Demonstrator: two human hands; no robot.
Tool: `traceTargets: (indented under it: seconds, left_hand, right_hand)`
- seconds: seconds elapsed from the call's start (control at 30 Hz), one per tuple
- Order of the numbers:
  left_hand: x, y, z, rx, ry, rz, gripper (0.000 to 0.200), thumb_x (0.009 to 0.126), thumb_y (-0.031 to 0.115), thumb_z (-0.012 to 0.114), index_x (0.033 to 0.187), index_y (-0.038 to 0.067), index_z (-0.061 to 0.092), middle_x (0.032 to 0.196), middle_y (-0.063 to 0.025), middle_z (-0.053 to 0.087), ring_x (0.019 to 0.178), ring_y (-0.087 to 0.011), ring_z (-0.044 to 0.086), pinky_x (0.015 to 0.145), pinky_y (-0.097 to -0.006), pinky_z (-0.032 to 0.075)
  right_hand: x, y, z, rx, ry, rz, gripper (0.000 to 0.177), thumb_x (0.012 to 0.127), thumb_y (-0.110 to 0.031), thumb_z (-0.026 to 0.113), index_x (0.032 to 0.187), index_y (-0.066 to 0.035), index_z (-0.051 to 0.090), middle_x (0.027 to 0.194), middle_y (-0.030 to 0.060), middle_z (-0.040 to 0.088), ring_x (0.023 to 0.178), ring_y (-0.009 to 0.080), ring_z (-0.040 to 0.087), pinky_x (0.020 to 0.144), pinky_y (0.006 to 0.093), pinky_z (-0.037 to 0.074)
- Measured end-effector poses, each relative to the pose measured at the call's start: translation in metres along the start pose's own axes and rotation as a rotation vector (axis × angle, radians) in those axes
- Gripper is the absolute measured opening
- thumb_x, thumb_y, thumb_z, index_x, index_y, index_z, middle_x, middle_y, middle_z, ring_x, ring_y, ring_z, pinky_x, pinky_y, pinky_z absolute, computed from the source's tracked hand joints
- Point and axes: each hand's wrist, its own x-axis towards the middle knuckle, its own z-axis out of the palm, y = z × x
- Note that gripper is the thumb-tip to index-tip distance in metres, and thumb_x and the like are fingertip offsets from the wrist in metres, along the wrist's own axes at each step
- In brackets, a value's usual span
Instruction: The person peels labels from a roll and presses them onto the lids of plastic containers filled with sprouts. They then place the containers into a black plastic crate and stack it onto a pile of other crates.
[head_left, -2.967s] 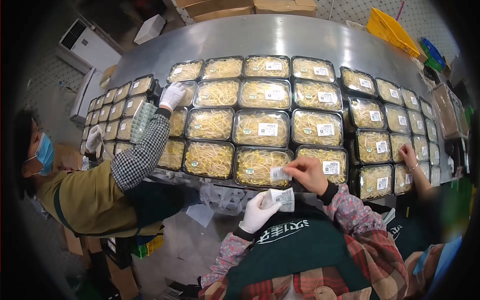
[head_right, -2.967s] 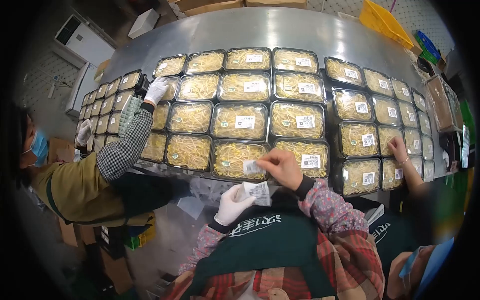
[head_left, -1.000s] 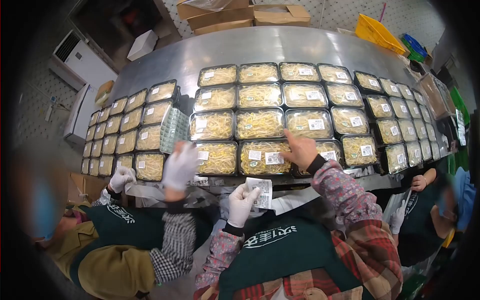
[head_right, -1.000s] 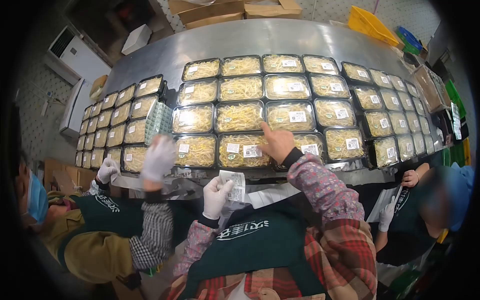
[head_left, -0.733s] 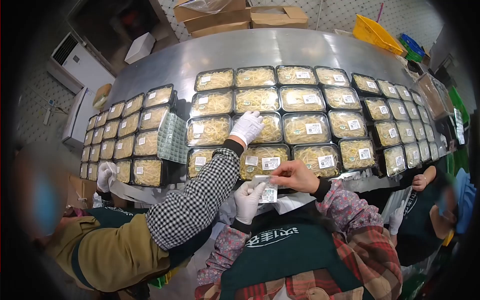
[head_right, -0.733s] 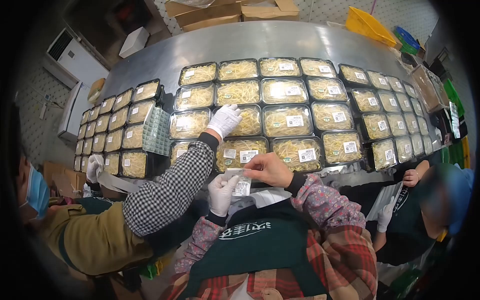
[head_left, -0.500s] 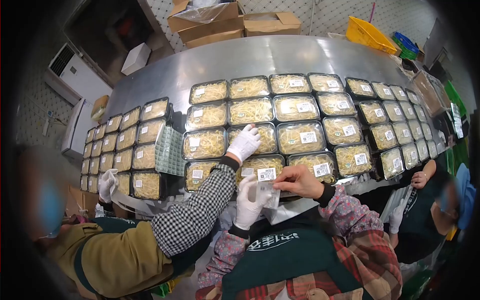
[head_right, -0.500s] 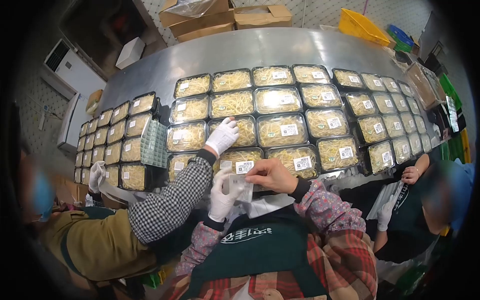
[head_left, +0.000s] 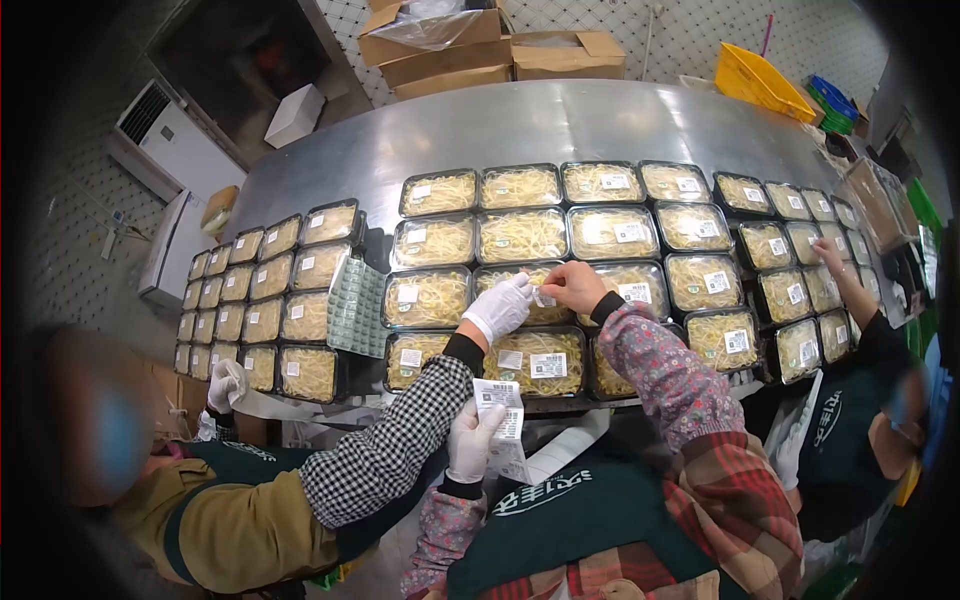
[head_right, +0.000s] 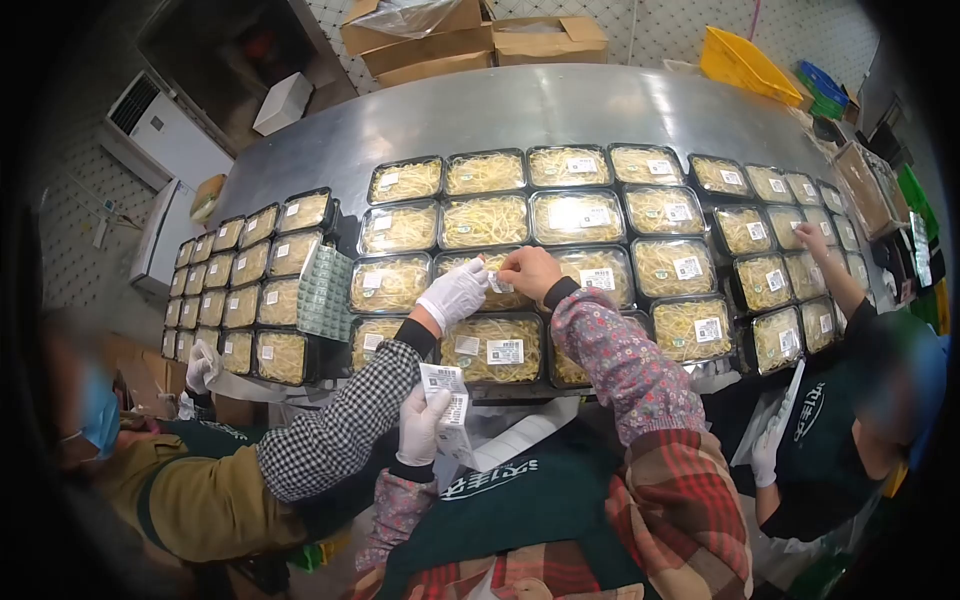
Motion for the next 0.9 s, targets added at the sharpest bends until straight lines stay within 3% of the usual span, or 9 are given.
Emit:
traceTargets:
  seconds: [0.3,0.33,0.47,0.57,0.6,0.63,0.7,0.8,0.9]
  left_hand:
    - [0.023,-0.003,0.013,0.093,0.005,0.114,0.021,0.092,0.011,0.058,0.109,-0.002,0.058,0.095,-0.0017,0.064,0.079,-0.0053,0.058,0.069,-0.0204,0.047]
    - [0.027,-0.005,0.013,0.121,0.000,0.128,0.021,0.093,0.012,0.057,0.109,-0.001,0.058,0.095,-0.0013,0.063,0.080,-0.0047,0.057,0.070,-0.0202,0.046]
    - [0.034,-0.006,0.021,0.112,0.018,0.176,0.022,0.094,0.013,0.056,0.109,-0.002,0.057,0.095,-0.0014,0.064,0.082,-0.0043,0.057,0.072,-0.0201,0.046]
    - [0.046,-0.009,0.027,0.108,0.055,0.190,0.018,0.092,0.012,0.060,0.103,-0.002,0.059,0.090,-0.0007,0.064,0.077,-0.0037,0.057,0.068,-0.0192,0.045]
    - [0.050,-0.010,0.030,0.092,0.065,0.171,0.016,0.091,0.011,0.061,0.100,-0.002,0.060,0.088,-0.0003,0.064,0.075,-0.0034,0.056,0.065,-0.0188,0.045]
    - [0.055,-0.011,0.033,0.074,0.078,0.153,0.014,0.090,0.011,0.063,0.097,-0.001,0.061,0.086,0.0002,0.064,0.072,-0.0031,0.056,0.063,-0.0184,0.044]
    - [0.065,-0.018,0.031,0.120,0.097,0.194,0.010,0.087,0.008,0.066,0.091,0.000,0.063,0.081,0.0013,0.064,0.068,-0.0025,0.055,0.060,-0.0178,0.043]
    - [0.076,-0.021,0.030,0.135,0.104,0.119,0.014,0.084,0.006,0.068,0.096,0.000,0.063,0.087,-0.0003,0.065,0.074,-0.0042,0.057,0.065,-0.0191,0.045]
    - [0.075,-0.010,0.057,-0.021,-0.020,0.074,0.021,0.084,0.007,0.069,0.102,-0.001,0.062,0.091,-0.0019,0.065,0.076,-0.0057,0.059,0.066,-0.0202,0.048]
  right_hand:
    - [-0.004,-0.005,0.014,-0.426,0.097,-0.077,0.018,0.073,-0.027,0.069,0.076,-0.009,0.070,0.074,0.0104,0.066,0.074,0.0293,0.064,0.067,0.0408,0.050]
    - [-0.007,-0.005,0.012,-0.466,0.114,-0.125,0.025,0.072,-0.025,0.069,0.091,-0.008,0.069,0.075,0.0101,0.065,0.077,0.0300,0.063,0.068,0.0409,0.050]
    - [-0.019,-0.016,-0.008,-0.446,0.401,-0.197,0.044,0.076,-0.020,0.068,0.114,-0.001,0.059,0.071,0.0103,0.062,0.074,0.0297,0.061,0.067,0.0395,0.049]
    - [-0.035,-0.036,-0.024,-0.116,0.117,-0.070,0.040,0.080,-0.025,0.068,0.110,0.000,0.061,0.072,0.0096,0.063,0.073,0.0248,0.061,0.068,0.0371,0.049]
    - [-0.038,-0.044,-0.026,0.164,-0.067,0.071,0.040,0.083,-0.031,0.069,0.106,0.001,0.063,0.077,0.0072,0.065,0.074,0.0165,0.061,0.067,0.0318,0.048]
    - [-0.045,-0.043,-0.018,0.431,-0.155,0.028,0.040,0.083,-0.032,0.070,0.104,0.002,0.064,0.081,0.0056,0.068,0.074,0.0113,0.060,0.066,0.0277,0.048]
    - [-0.059,-0.047,-0.011,0.479,-0.310,-0.108,0.036,0.082,-0.029,0.071,0.101,0.001,0.067,0.080,0.0059,0.068,0.071,0.0108,0.060,0.064,0.0268,0.048]
    - [-0.065,-0.059,-0.021,0.400,-0.353,-0.032,0.028,0.081,-0.025,0.073,0.093,0.000,0.070,0.075,0.0065,0.068,0.069,0.0112,0.060,0.063,0.0272,0.048]
    - [-0.050,-0.059,-0.032,0.387,-0.170,-0.217,0.021,0.080,-0.020,0.073,0.085,-0.001,0.071,0.072,0.0061,0.067,0.067,0.0108,0.060,0.061,0.0265,0.047]
